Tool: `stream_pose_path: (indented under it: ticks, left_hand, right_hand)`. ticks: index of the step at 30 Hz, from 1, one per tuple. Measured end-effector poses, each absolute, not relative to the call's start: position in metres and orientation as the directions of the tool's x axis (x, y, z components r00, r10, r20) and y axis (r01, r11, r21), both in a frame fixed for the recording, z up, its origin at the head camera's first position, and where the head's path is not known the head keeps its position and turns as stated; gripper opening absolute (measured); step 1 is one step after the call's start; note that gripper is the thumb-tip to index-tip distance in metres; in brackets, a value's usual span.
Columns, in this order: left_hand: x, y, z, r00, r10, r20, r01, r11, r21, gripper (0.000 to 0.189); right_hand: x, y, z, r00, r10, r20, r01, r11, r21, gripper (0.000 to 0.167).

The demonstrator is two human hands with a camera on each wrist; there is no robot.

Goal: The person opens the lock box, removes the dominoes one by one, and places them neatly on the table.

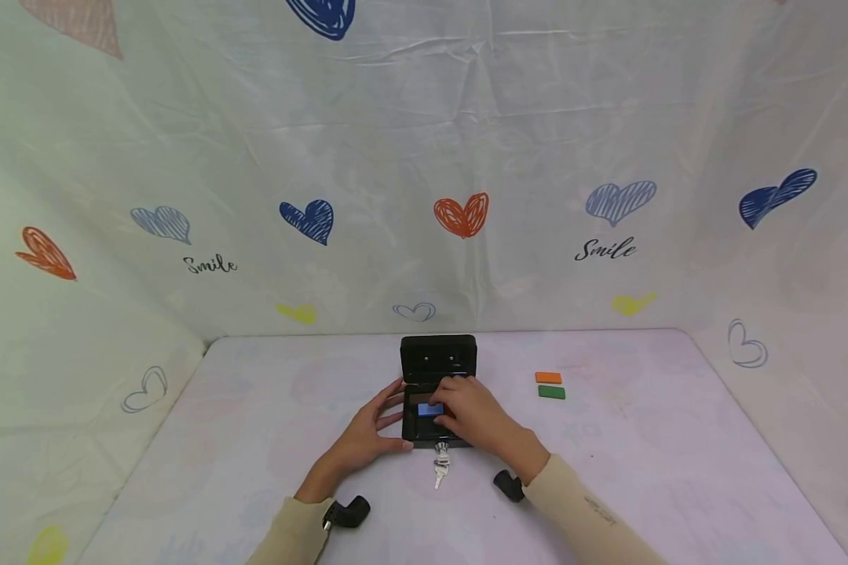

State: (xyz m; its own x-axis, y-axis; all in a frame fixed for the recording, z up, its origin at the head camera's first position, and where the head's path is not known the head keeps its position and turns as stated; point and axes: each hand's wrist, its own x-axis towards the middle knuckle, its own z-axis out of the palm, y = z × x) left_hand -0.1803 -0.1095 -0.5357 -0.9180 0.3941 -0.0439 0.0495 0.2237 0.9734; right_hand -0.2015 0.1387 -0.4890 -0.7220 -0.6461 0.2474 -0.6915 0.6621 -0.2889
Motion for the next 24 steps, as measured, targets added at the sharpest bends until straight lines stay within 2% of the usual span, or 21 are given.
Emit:
stream_pose_path:
  ticks: [13,24]
  left_hand:
    - [-0.1792,-0.1095,-0.5389,-0.912,0.408,-0.036,0.057,0.213,0.975,0.107]
    - [-0.1815,-0.1097,-0.5379,-0.910,0.414,-0.027,0.065,0.207,0.976,0.106]
  right_hand:
    - [-0.2034,0.1322,-0.4980,-0.743,-0.638,0.205,-0.669,0.693,-0.269,0.024]
    - [-0.2050,0.1284,-0.4960,-0.731,-0.644,0.226,-0.682,0.694,-0.229,0.024]
